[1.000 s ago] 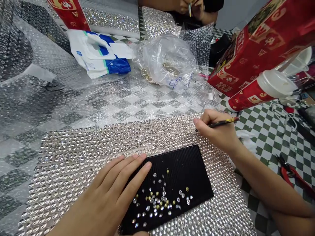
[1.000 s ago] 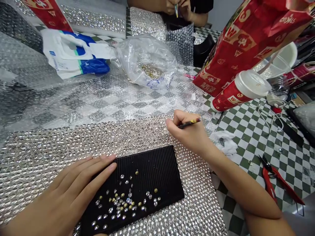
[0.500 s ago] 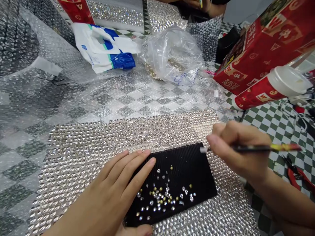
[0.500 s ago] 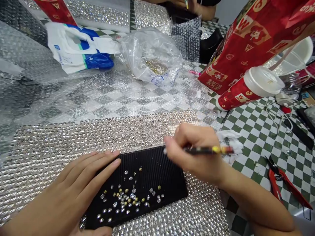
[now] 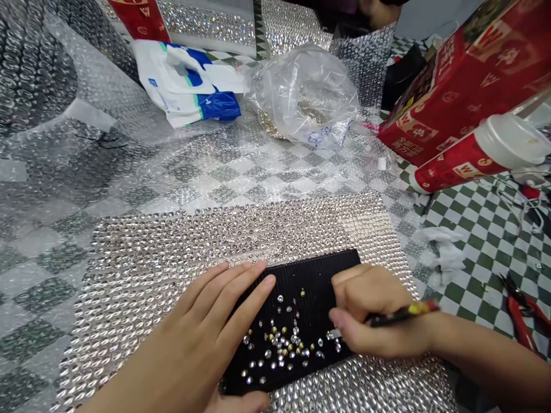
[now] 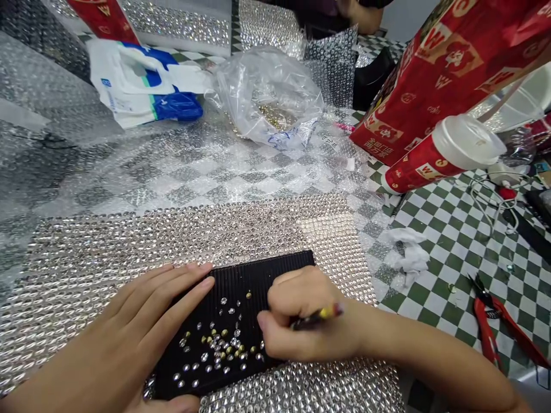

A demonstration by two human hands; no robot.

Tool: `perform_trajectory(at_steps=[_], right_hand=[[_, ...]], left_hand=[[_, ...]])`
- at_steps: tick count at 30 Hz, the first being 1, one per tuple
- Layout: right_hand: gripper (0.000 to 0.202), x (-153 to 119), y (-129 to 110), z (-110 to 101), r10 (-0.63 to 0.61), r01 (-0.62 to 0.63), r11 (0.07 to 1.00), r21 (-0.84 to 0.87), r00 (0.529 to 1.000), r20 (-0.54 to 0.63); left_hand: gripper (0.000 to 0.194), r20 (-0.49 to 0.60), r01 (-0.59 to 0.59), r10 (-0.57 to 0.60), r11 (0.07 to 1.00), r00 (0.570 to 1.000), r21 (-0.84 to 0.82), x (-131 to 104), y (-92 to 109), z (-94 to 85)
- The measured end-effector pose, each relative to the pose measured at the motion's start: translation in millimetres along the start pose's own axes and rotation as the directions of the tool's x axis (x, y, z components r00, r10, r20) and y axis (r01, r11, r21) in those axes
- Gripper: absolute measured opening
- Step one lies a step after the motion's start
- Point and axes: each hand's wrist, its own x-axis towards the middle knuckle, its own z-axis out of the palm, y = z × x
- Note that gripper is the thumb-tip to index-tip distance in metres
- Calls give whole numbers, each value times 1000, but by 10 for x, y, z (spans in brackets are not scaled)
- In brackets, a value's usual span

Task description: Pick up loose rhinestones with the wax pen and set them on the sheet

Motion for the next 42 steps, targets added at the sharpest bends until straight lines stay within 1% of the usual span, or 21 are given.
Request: perform_trajectory(at_steps=[2, 3, 4, 5, 6, 7, 9, 11, 13, 17, 23, 28, 34, 40, 42], right_hand=[[42, 19, -10, -106, 31, -21, 998, 60, 985, -167], [41, 31, -5, -174, 36, -26, 999, 40, 963, -269], [41, 46, 8, -248, 37, -49, 998, -25, 932, -361], [41, 64, 28, -322, 39, -102, 987, -122, 899, -437], [41, 84, 54, -391, 35, -170, 958, -232, 870, -492], [41, 105, 86, -450, 33, -239, 912, -333, 852, -522], [41, 151, 157, -528, 32, -316, 824, -469, 854, -520], [39, 193, 220, -554, 28, -315, 791, -524, 875, -483], [39, 225, 263, -548, 17, -291, 789, -541, 891, -454], [39, 252, 276, -540, 12, -281, 796, -535, 892, -451], [39, 228, 217, -565, 85, -319, 808, -495, 895, -438], [38, 216, 258, -549, 119, -301, 827, -476, 920, -374], [38, 218, 342, -600, 156, -362, 826, -432, 883, -442], [39, 208, 343, -662, 186, -421, 830, -366, 827, -530], [38, 207, 337, -671, 194, -427, 838, -339, 815, -546]], left_hand=[[97, -12, 19, -19, 1000, 1000, -11, -10, -9, 8], [97, -15, 24, -25, 1000, 1000, -18, -17, -15, 14], [97, -13, 26, -26, 999, 1000, -22, -23, -21, 19], [96, -7, 21, -21, 999, 1000, -24, -28, -27, 24], [96, -9, 15, -16, 1000, 1000, -25, -31, -32, 27], [96, -10, 14, -14, 1000, 1000, -25, -32, -36, 29], [96, -17, 17, -17, 1000, 1000, -21, -29, -39, 31], [96, -23, 20, -21, 1000, 1000, -22, -23, -40, 34], [98, -14, 23, -23, 999, 1000, -26, -21, -41, 38], [100, 4, 18, -18, 999, 1000, -37, -36, -48, 54], [100, -21, 15, -15, 1000, 1000, -21, -48, -43, 54], [100, 32, 37, -37, 999, 999, -12, -27, -30, 25], [99, -10, 18, -18, 999, 1000, -31, -32, -48, 45], [99, -12, 17, -17, 999, 1000, -37, -42, -59, 56], [100, -19, 13, -13, 999, 1000, -40, -44, -61, 63]])
